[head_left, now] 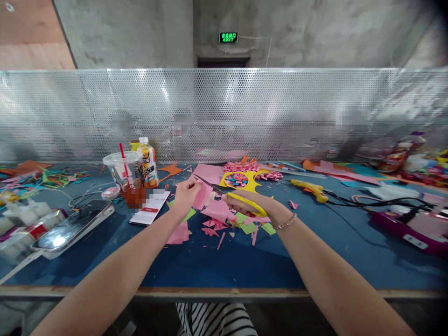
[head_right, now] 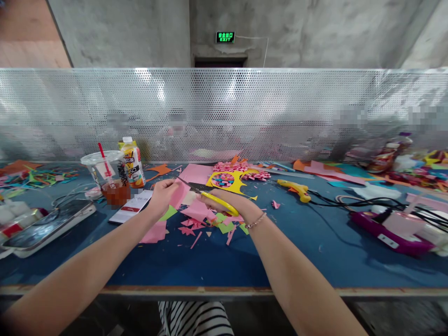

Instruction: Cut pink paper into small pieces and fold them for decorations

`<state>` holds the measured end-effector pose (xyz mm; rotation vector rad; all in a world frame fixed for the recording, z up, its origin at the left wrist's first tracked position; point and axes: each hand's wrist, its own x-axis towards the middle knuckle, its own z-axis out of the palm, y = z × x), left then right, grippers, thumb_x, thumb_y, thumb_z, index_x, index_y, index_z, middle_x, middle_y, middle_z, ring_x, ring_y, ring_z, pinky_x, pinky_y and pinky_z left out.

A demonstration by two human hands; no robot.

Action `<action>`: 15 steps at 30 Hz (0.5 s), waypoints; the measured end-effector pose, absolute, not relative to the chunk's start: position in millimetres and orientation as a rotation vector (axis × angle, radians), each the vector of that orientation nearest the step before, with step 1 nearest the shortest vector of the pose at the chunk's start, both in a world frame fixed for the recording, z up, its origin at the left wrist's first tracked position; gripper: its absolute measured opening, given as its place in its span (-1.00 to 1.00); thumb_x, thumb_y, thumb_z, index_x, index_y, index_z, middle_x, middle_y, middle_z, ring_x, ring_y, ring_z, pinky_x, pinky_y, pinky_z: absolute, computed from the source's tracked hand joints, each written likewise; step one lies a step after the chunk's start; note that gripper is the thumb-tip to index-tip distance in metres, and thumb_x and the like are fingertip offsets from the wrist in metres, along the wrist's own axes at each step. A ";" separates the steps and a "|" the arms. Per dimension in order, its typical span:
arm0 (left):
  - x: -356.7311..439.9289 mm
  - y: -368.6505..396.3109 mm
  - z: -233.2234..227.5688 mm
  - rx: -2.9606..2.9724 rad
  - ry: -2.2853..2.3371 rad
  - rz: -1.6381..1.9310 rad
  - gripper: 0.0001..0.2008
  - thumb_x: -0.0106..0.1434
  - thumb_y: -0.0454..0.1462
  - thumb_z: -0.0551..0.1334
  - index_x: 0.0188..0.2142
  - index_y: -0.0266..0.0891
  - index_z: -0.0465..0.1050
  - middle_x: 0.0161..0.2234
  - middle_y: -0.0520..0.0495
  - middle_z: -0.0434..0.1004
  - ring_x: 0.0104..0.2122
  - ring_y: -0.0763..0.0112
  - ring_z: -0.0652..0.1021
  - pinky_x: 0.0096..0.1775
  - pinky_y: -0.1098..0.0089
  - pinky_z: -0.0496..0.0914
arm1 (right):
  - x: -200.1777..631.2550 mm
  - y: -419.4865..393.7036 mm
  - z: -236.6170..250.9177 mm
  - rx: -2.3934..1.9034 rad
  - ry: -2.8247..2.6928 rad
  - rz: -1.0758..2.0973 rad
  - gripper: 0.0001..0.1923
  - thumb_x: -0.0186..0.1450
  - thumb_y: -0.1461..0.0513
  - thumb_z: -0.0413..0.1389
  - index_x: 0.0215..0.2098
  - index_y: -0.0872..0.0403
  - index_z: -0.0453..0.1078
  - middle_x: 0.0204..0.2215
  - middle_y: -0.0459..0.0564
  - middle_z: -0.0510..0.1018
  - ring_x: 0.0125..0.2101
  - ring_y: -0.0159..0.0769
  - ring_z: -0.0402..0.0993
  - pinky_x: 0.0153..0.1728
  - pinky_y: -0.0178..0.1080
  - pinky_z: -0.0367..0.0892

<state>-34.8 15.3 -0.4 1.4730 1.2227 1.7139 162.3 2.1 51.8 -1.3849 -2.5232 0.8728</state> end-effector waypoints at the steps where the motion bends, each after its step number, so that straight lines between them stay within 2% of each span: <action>1: -34.8 15.9 -0.6 1.455 1.206 1.718 -0.83 -0.04 -0.24 0.16 -0.68 -0.26 0.29 -0.68 0.11 0.14 -0.60 0.54 0.20 -0.52 0.45 0.07 | 161.5 2.7 51.0 -1.391 -2.512 0.873 -0.50 0.20 -0.16 -0.17 -0.53 0.09 0.13 -0.70 -0.17 0.17 -0.75 -0.53 0.05 -0.75 -0.39 0.04; 6: -35.3 18.1 -1.6 1.389 1.144 1.714 -0.82 -0.05 -0.21 0.20 -0.66 -0.26 0.33 -0.69 0.10 0.19 -0.60 0.52 0.25 -0.51 0.45 0.11 | 161.5 7.2 47.9 -1.466 -2.474 0.873 -0.50 0.19 -0.16 -0.15 -0.55 0.08 0.13 -0.71 -0.17 0.16 -0.76 -0.53 0.04 -0.77 -0.38 0.01; 12: -37.2 19.5 -2.5 1.323 1.052 1.727 -0.80 -0.06 -0.17 0.23 -0.64 -0.27 0.35 -0.67 0.07 0.25 -0.59 0.50 0.30 -0.50 0.44 0.16 | 165.9 12.1 43.5 -1.321 -2.524 0.855 -0.53 0.19 -0.13 -0.11 -0.58 0.08 0.08 -0.70 -0.17 0.15 -0.74 -0.54 0.04 -0.74 -0.38 0.02; 15: -36.8 20.7 -3.2 1.277 1.048 1.747 -0.80 -0.06 -0.17 0.22 -0.63 -0.27 0.37 -0.65 0.06 0.29 -0.58 0.49 0.32 -0.50 0.44 0.18 | 166.8 10.6 43.0 -1.313 -2.472 0.870 -0.54 0.19 -0.13 -0.11 -0.54 0.08 0.13 -0.68 -0.16 0.18 -0.74 -0.53 0.04 -0.74 -0.37 0.01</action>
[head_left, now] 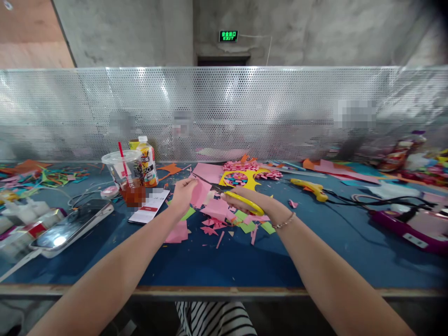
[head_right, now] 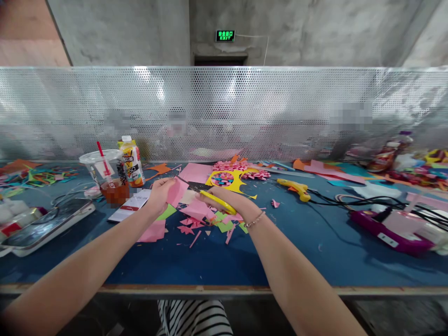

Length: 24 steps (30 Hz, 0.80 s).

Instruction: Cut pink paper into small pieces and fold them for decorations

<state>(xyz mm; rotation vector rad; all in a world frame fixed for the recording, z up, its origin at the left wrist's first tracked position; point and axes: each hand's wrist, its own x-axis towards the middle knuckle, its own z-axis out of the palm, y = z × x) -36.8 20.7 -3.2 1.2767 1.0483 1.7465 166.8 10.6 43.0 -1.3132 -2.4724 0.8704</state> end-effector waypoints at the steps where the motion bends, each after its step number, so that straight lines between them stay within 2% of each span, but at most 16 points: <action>1: -36.5 20.9 -3.4 1.277 1.053 1.748 -0.81 -0.06 -0.18 0.22 -0.62 -0.27 0.37 -0.65 0.05 0.30 -0.57 0.49 0.33 -0.50 0.44 0.18 | 166.8 9.2 43.8 -1.310 -2.455 0.911 -0.54 0.20 -0.13 -0.11 -0.53 0.08 0.15 -0.67 -0.16 0.19 -0.74 -0.53 0.05 -0.73 -0.37 0.02; 6: -35.0 19.4 -4.1 1.307 1.095 1.732 -0.86 -0.07 -0.22 0.20 -0.60 -0.27 0.40 -0.64 0.05 0.31 -0.56 0.48 0.34 -0.50 0.44 0.19 | 165.5 1.2 50.7 -1.269 -2.424 1.138 -0.54 0.21 -0.12 -0.13 -0.54 0.08 0.14 -0.69 -0.17 0.19 -0.73 -0.53 0.06 -0.71 -0.37 0.04; 12: -33.7 18.0 -3.3 1.318 1.117 1.721 -0.85 -0.08 -0.22 0.21 -0.62 -0.27 0.39 -0.66 0.05 0.30 -0.56 0.47 0.33 -0.50 0.44 0.17 | 163.2 0.9 51.3 -1.286 -2.466 1.009 -0.52 0.21 -0.14 -0.16 -0.52 0.09 0.16 -0.68 -0.16 0.21 -0.74 -0.53 0.08 -0.72 -0.37 0.05; 18: -33.8 18.9 -2.7 1.332 1.055 1.716 -0.83 -0.06 -0.20 0.22 -0.63 -0.27 0.38 -0.67 0.06 0.29 -0.57 0.48 0.33 -0.50 0.44 0.17 | 158.4 -2.8 56.2 -1.430 -2.493 0.848 -0.51 0.17 -0.15 -0.10 -0.59 0.08 0.07 -0.72 -0.17 0.15 -0.75 -0.53 0.05 -0.74 -0.38 0.03; 24: -32.7 15.9 0.1 1.268 1.053 1.691 -0.81 -0.06 -0.19 0.24 -0.65 -0.26 0.37 -0.68 0.06 0.27 -0.59 0.47 0.34 -0.51 0.43 0.16 | 161.9 -1.3 54.8 -1.392 -2.458 0.943 -0.52 0.17 -0.14 -0.09 -0.58 0.08 0.10 -0.71 -0.16 0.16 -0.73 -0.52 0.06 -0.74 -0.39 0.03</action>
